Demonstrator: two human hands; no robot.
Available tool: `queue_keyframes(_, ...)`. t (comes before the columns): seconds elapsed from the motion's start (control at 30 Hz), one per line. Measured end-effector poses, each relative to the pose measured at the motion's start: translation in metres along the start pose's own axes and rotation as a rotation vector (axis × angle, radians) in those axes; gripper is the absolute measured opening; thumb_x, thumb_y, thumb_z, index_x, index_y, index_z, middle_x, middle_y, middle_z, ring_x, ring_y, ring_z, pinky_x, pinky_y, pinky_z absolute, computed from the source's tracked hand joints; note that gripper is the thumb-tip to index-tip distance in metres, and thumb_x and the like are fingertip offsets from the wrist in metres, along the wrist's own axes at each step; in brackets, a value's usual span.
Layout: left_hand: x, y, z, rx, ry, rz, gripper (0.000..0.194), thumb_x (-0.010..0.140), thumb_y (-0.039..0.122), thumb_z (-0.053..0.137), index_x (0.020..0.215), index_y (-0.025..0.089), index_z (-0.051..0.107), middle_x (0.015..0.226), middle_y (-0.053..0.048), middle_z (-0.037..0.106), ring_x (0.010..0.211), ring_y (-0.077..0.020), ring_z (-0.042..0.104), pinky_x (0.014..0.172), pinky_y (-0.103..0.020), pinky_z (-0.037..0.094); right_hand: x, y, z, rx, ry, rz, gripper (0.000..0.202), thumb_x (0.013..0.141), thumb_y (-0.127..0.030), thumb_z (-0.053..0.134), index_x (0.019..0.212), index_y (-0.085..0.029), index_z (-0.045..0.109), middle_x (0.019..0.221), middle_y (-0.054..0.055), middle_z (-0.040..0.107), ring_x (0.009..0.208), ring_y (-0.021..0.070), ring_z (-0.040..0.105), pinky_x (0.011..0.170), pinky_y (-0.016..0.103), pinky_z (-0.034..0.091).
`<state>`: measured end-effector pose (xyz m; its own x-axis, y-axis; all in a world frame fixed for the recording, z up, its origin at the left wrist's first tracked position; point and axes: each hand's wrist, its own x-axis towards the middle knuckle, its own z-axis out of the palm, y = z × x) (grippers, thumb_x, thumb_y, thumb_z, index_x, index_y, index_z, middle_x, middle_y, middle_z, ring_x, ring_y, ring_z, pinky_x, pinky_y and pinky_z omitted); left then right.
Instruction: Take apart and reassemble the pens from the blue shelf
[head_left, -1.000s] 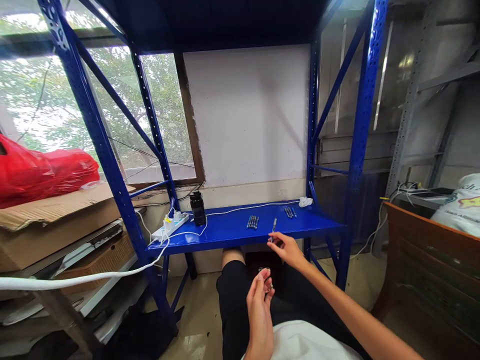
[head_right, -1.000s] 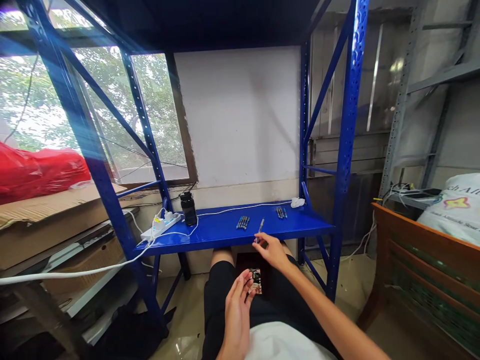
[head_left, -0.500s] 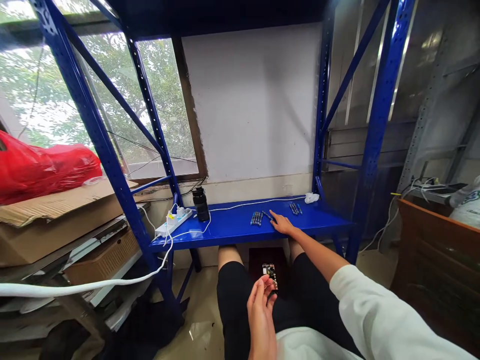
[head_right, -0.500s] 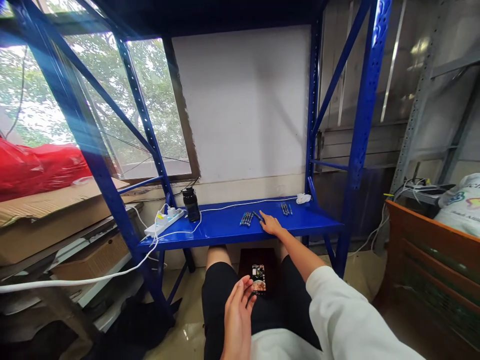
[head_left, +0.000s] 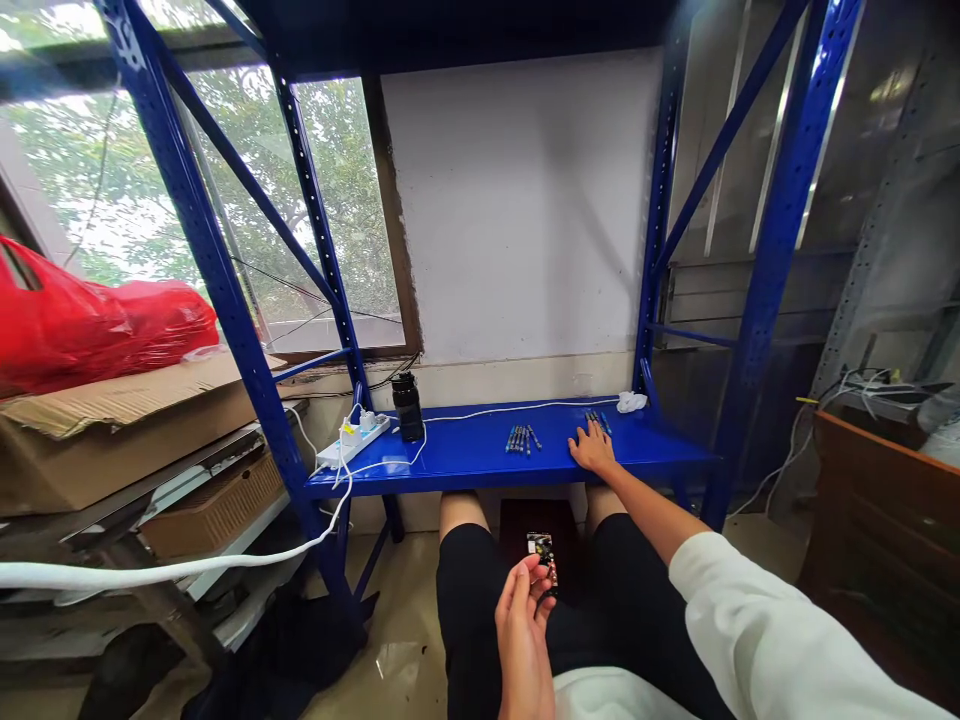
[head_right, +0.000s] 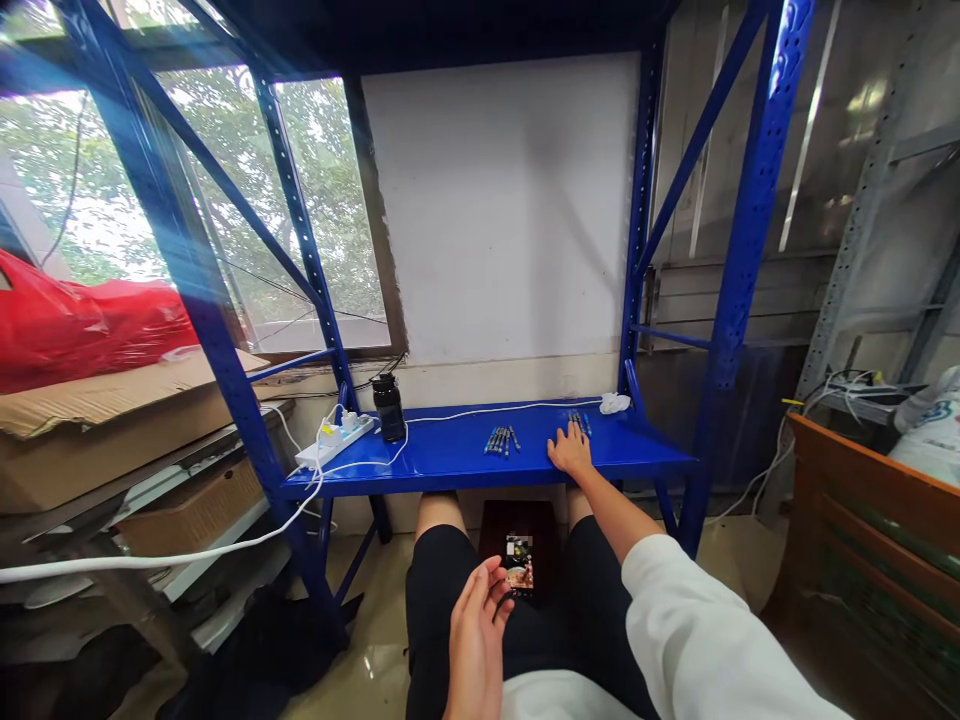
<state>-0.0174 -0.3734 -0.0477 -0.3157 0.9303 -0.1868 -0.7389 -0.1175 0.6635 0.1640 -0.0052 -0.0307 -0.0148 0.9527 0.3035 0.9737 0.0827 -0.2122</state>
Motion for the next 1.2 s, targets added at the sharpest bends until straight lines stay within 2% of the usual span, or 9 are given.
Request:
queue_keyframes(0.07,0.000,0.000,-0.001,0.004,-0.010,-0.002,0.052,0.074,0.055,0.093,0.108,0.017,0.084,0.106,-0.014,0.079,0.098,-0.0234,0.074,0.079,-0.028,0.056,0.002,0.002,0.000,-0.004,-0.017,0.008,0.062,0.110,-0.048,0.040,0.154,-0.007,0.055,0.172,0.026,0.033,0.162,0.0375,0.024,0.127,0.056,0.020)
queue_keyframes(0.23,0.000,0.000,-0.002,0.018,-0.011,-0.008,0.050,0.073,0.055,0.093,0.106,0.017,0.084,0.102,-0.014,0.079,0.093,-0.0233,0.073,0.077,-0.029,0.055,0.005,0.007,0.000,-0.012,-0.037,-0.033,0.059,0.109,-0.045,0.036,0.143,-0.006,0.065,0.157,0.025,0.055,0.153,0.0347,0.041,0.124,0.050,0.025)
queue_keyframes(0.33,0.000,0.000,-0.002,0.021,-0.013,-0.016,0.052,0.072,0.056,0.093,0.106,0.017,0.084,0.101,-0.013,0.078,0.091,-0.0218,0.072,0.076,-0.028,0.054,0.003,0.007,-0.001,-0.024,-0.013,-0.036,0.055,0.109,-0.040,0.038,0.140,-0.005,0.067,0.150,0.027,0.060,0.144,0.0368,0.050,0.121,0.050,0.029)
queue_keyframes(0.4,0.000,-0.001,-0.002,0.020,-0.015,-0.023,0.053,0.071,0.057,0.094,0.105,0.017,0.084,0.100,-0.012,0.078,0.090,-0.0208,0.071,0.075,-0.027,0.053,0.001,0.007,-0.001,-0.034,0.011,-0.035,0.054,0.108,-0.038,0.039,0.142,-0.005,0.065,0.153,0.027,0.056,0.145,0.0375,0.048,0.122,0.050,0.029)
queue_keyframes(0.5,0.000,-0.001,-0.003,0.020,-0.021,-0.040,0.055,0.069,0.058,0.095,0.104,0.016,0.084,0.100,-0.012,0.077,0.087,-0.0191,0.069,0.073,-0.026,0.052,0.003,0.007,-0.001,-0.048,0.024,-0.034,0.053,0.108,-0.037,0.040,0.147,-0.009,0.062,0.165,0.023,0.045,0.155,0.0361,0.035,0.124,0.050,0.025)
queue_keyframes(0.6,0.000,-0.002,-0.004,0.020,-0.031,-0.044,0.056,0.068,0.059,0.095,0.103,0.016,0.085,0.100,-0.012,0.077,0.084,-0.0175,0.067,0.071,-0.025,0.051,0.006,0.007,-0.001,-0.057,-0.003,-0.036,0.051,0.108,-0.038,0.040,0.144,-0.010,0.065,0.165,0.021,0.046,0.156,0.0344,0.035,0.125,0.050,0.025)
queue_keyframes(0.8,0.000,-0.002,-0.004,0.011,-0.028,-0.045,0.057,0.067,0.060,0.095,0.100,0.015,0.085,0.099,-0.011,0.076,0.083,-0.0163,0.065,0.070,-0.023,0.050,0.007,0.008,-0.004,-0.070,0.026,-0.042,0.045,0.109,-0.037,0.048,0.133,-0.006,0.071,0.150,0.026,0.059,0.142,0.0364,0.052,0.119,0.049,0.036)
queue_keyframes(1.0,0.001,-0.002,-0.004,0.003,-0.011,-0.050,0.061,0.061,0.062,0.098,0.097,0.015,0.085,0.092,-0.010,0.075,0.077,-0.0147,0.063,0.065,-0.023,0.048,0.011,0.009,-0.010,-0.080,0.107,0.047,0.039,0.104,-0.038,0.071,0.136,-0.017,0.065,0.140,0.012,0.065,0.119,0.0286,0.068,0.101,0.051,0.059)
queue_keyframes(1.2,0.001,-0.001,-0.005,-0.017,0.011,-0.060,0.058,0.061,0.059,0.099,0.096,0.016,0.084,0.094,-0.010,0.074,0.080,-0.0158,0.064,0.067,-0.024,0.050,0.015,0.008,-0.018,-0.033,0.108,0.121,0.040,0.103,-0.036,0.073,0.136,-0.014,0.065,0.136,0.014,0.067,0.115,0.0279,0.070,0.096,0.047,0.062)
